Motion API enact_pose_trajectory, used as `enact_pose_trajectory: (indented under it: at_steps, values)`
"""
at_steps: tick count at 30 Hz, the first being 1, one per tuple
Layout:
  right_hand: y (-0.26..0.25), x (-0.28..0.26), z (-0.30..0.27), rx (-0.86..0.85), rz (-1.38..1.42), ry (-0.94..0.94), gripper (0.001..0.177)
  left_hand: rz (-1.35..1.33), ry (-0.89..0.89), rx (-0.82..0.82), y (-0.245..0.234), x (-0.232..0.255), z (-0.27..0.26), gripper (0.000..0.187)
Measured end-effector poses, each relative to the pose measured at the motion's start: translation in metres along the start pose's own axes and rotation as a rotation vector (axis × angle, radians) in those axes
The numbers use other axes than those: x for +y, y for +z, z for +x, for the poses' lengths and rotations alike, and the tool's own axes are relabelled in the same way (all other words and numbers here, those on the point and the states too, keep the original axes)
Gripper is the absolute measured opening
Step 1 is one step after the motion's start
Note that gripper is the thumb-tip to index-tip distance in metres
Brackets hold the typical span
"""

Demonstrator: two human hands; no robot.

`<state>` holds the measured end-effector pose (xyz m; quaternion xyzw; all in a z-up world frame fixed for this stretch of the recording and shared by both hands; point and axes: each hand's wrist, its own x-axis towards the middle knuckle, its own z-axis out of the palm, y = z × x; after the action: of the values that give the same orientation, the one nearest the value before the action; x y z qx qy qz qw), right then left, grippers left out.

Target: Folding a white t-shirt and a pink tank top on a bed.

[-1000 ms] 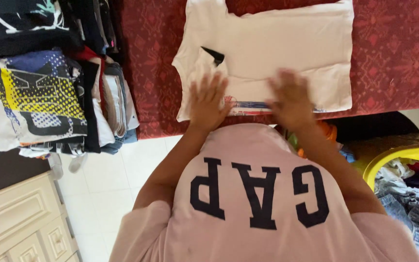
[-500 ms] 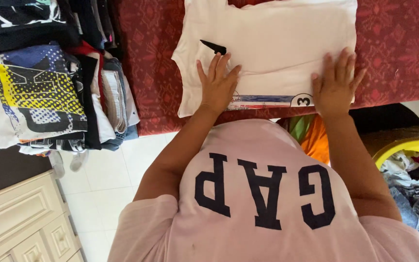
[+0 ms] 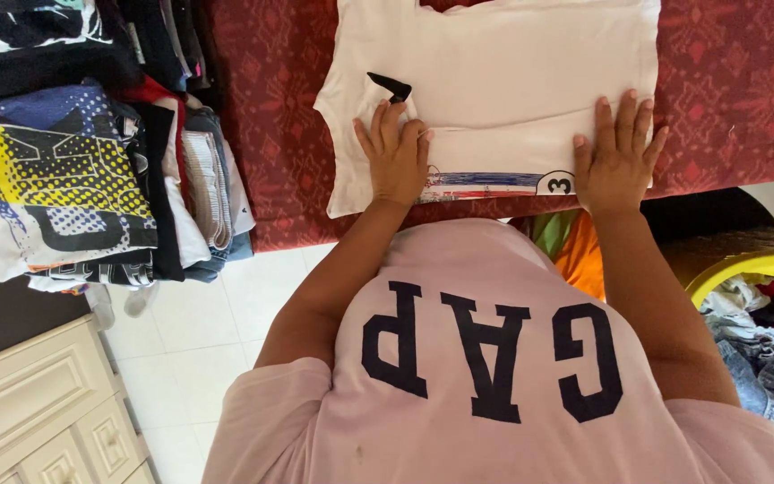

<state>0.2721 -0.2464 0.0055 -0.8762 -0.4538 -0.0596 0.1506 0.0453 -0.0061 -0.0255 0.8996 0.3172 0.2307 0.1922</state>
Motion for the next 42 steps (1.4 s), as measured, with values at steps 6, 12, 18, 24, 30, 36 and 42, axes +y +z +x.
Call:
enact_pose_trajectory:
  at_steps: [6,12,18,24,30,36,42]
  values:
    - [0.002,0.0,-0.001,-0.107,0.067,0.083,0.063,0.064,0.011,0.02,0.001,-0.001,0.0,0.013]
    - [0.005,0.0,-0.002,-0.018,-0.01,0.023,0.062,0.103,0.071,-0.031,-0.002,-0.006,-0.01,0.028]
    - [0.002,0.003,-0.003,-0.079,0.046,0.047,0.059,0.487,-0.134,-0.602,-0.063,-0.014,-0.021,0.091]
    - [0.013,-0.01,0.017,-0.068,0.086,0.084,0.065,0.512,-0.387,-0.645,-0.089,-0.014,-0.02,0.104]
    - [0.031,-0.108,0.099,0.037,0.244,-0.337,0.029,0.635,-0.261,-0.469,-0.076,-0.016,-0.019,0.115]
    - [0.067,-0.212,0.145,-0.258,0.41,-0.223,0.032,0.673,-0.118,-0.401,-0.07,-0.016,-0.019,0.108]
    - [0.134,-0.222,0.143,-0.267,0.229,-0.31,0.034,0.425,-0.122,-0.405,-0.062,-0.027,-0.021,0.11]
